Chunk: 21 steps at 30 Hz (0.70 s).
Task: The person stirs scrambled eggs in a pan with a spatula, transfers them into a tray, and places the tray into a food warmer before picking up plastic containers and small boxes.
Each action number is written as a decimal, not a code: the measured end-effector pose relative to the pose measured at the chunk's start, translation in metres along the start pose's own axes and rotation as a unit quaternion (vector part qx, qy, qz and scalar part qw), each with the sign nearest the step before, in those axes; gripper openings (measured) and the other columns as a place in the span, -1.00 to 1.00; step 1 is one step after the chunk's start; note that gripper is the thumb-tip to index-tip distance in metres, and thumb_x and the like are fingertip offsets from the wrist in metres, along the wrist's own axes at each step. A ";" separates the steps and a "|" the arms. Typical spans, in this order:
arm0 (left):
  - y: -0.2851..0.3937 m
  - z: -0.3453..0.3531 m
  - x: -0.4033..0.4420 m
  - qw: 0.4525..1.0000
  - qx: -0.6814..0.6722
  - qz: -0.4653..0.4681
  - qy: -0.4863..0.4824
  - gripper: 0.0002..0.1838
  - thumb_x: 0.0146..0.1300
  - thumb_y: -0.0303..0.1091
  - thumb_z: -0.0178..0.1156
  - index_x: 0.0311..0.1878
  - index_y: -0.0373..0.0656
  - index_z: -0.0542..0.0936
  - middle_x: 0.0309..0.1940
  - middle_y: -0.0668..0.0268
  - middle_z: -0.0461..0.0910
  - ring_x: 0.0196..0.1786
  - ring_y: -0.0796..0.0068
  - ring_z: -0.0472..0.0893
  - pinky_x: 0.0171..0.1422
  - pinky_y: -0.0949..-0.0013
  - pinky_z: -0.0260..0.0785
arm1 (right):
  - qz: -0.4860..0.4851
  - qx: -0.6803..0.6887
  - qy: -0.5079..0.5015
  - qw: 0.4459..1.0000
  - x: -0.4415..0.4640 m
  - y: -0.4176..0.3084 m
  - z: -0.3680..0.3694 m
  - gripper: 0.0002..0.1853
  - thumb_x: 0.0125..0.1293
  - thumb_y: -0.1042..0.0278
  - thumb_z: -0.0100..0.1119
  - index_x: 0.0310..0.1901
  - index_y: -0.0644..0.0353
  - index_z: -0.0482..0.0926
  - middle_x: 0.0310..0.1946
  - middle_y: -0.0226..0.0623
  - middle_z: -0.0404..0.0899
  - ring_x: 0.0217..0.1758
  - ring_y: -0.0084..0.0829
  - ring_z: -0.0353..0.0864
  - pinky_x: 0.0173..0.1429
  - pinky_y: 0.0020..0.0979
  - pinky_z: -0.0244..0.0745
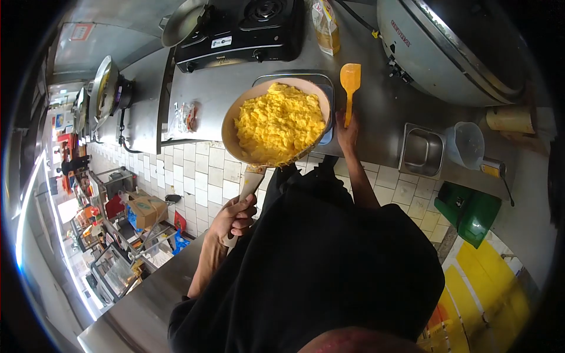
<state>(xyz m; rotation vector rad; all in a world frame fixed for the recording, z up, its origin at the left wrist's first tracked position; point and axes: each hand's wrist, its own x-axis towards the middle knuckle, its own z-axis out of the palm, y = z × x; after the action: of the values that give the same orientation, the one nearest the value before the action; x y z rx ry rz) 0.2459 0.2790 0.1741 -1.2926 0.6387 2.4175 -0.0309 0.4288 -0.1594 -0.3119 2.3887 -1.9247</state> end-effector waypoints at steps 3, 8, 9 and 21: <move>0.008 0.006 0.002 1.000 0.010 -0.023 0.010 -0.75 0.54 -0.21 -0.03 -0.33 0.04 0.28 -0.63 0.62 0.09 -0.74 0.87 0.02 -0.80 0.68 -0.19 | -0.010 -0.015 0.004 1.000 0.002 -0.001 -0.004 -0.79 0.30 0.34 0.28 -0.17 0.28 0.52 -0.45 -0.30 0.42 -0.38 -0.37 0.44 -0.23 -0.31 0.39; 0.018 -0.005 0.015 0.998 -0.018 -0.051 -0.028 -0.78 0.55 -0.23 -0.07 -0.29 -0.03 0.30 -0.64 0.60 0.15 -0.77 0.86 0.04 -0.84 0.67 -0.14 | 0.024 -0.012 0.010 1.000 0.018 0.014 -0.007 -0.79 0.34 0.30 0.25 -0.12 0.24 0.54 -0.47 -0.38 0.35 -0.40 -0.45 0.39 -0.26 -0.39 0.36; 0.019 -0.004 0.017 0.998 -0.017 -0.055 -0.032 -0.78 0.55 -0.24 -0.07 -0.29 -0.04 0.30 -0.64 0.60 0.15 -0.77 0.86 0.05 -0.84 0.68 -0.13 | 0.026 0.009 0.007 1.000 0.020 0.008 -0.007 -0.79 0.35 0.29 0.24 -0.10 0.23 0.54 -0.48 -0.43 0.32 -0.41 -0.50 0.34 -0.28 -0.42 0.32; 0.047 0.012 0.020 0.976 -0.212 -0.055 -0.012 -0.89 0.53 -0.39 -0.17 -0.07 -0.24 0.25 -0.47 0.40 0.26 -0.69 0.81 0.24 -0.80 0.74 0.14 | -0.037 0.024 -0.101 0.994 0.080 -0.018 -0.014 -0.82 0.38 0.38 0.17 -0.02 0.16 0.61 -0.48 -0.42 0.33 -0.41 -0.49 0.37 -0.25 -0.43 0.38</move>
<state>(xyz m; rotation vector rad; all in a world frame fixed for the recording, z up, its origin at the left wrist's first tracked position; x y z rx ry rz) 0.2044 0.2473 0.1746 -1.4049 0.0353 2.5557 -0.1094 0.4229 -0.1325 -0.5711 2.2282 -1.8751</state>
